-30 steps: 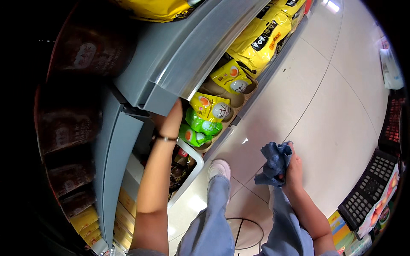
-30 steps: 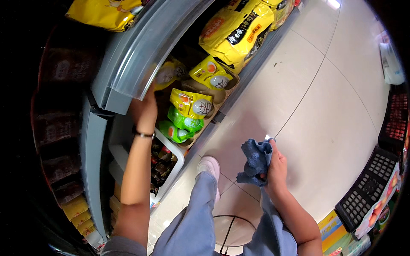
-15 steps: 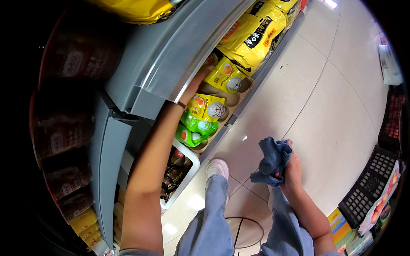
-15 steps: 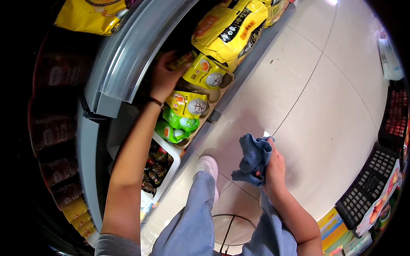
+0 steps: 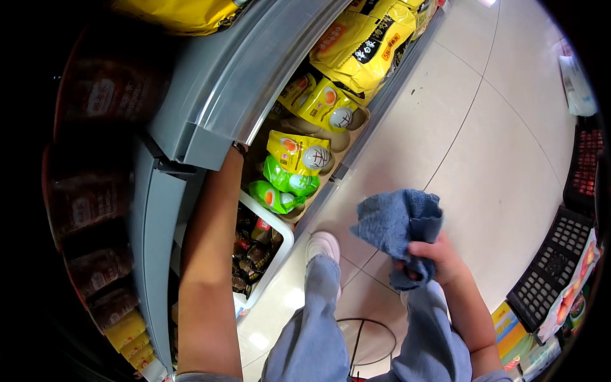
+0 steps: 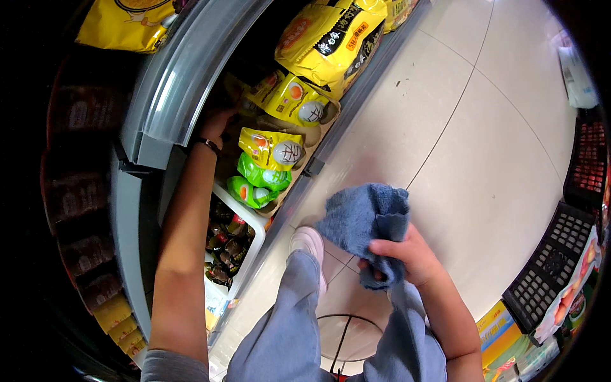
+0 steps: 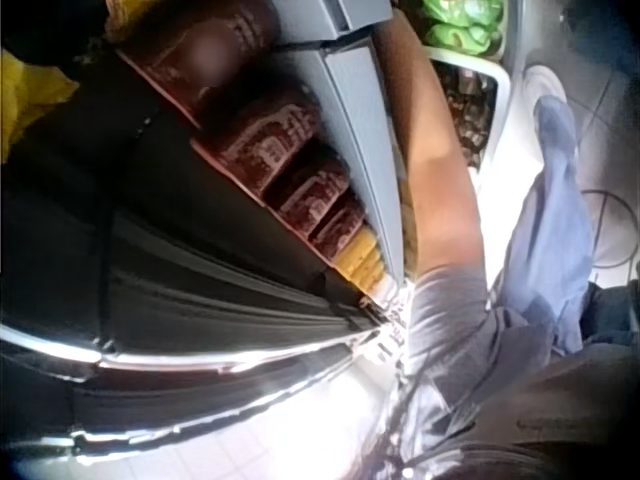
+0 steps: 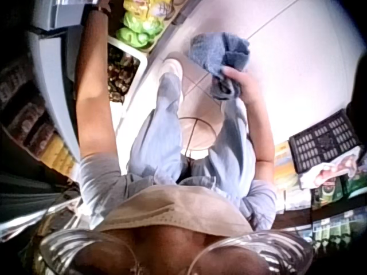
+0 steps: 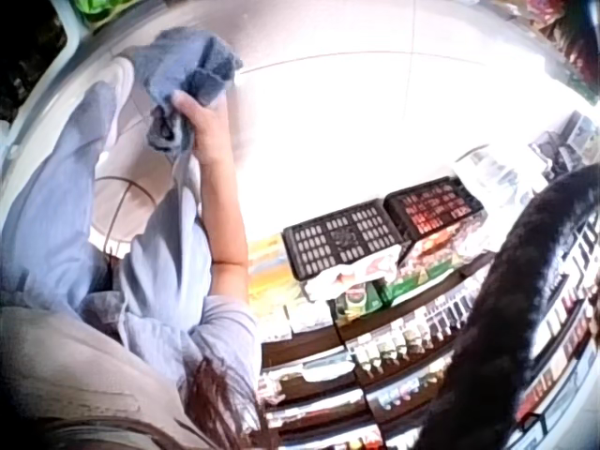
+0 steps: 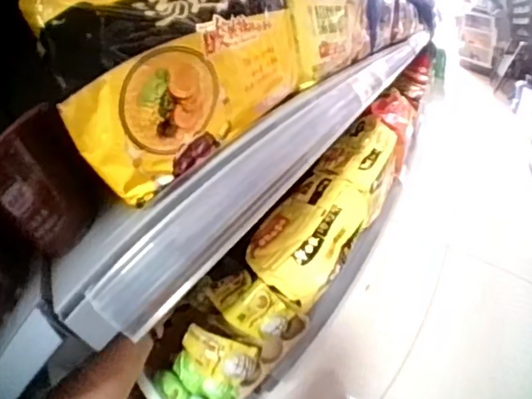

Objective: The person wipes the packaging of various food items on a refrigerated shelf using a blue cloth. They handle multiple items one at a time, including red-lidded tubs and green and yellow snack packets, wiping each before placing it back on the shelf.

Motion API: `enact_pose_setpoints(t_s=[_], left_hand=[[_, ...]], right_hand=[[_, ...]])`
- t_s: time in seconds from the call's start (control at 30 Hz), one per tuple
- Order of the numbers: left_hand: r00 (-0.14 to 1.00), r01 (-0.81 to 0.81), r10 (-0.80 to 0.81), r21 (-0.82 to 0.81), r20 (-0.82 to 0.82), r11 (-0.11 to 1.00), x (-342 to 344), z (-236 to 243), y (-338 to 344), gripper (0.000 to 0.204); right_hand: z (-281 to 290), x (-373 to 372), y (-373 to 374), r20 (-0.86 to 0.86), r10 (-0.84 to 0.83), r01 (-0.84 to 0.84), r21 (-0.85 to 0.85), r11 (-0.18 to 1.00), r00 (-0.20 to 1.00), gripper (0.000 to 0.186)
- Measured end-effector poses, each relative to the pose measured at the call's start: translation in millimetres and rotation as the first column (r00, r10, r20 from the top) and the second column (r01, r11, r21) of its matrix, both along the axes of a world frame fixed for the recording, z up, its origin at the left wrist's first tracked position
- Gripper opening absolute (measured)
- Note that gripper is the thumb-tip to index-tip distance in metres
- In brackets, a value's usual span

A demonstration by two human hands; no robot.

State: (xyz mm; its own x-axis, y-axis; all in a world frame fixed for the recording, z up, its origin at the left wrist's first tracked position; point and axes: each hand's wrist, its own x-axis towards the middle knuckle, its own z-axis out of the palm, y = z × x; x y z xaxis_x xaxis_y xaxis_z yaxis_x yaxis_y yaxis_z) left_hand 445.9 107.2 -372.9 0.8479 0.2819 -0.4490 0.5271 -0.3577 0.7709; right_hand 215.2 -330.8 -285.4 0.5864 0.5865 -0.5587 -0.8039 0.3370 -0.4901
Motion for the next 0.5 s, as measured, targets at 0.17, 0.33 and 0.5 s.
enact_pose_setpoints(t_s=[0.17, 0.33, 0.5], left_hand=[[0.992, 0.002, 0.017, -0.15, 0.124, 0.989, -1.3, 1.8, -7.5, 0.041], [0.85, -0.219, 0.218, -0.056, 0.479, 0.974, -31.3, 22.5, 20.6, 0.037], [0.783, -0.213, 0.292, -0.205, 0.55, 0.955, -130.3, 113.8, -105.7, 0.035]], right_hand=[[-7.8, -7.8, 16.2, -0.111, -0.29, 0.248, -0.292, 0.924, 0.951, 0.035], [-19.5, -14.8, 17.1, 0.135, -0.194, 0.234, -0.425, 0.875, 0.972, 0.047], [-4.6, -22.0, -0.2, 0.223, -0.249, 0.323, -0.421, 0.847, 0.942, 0.053]])
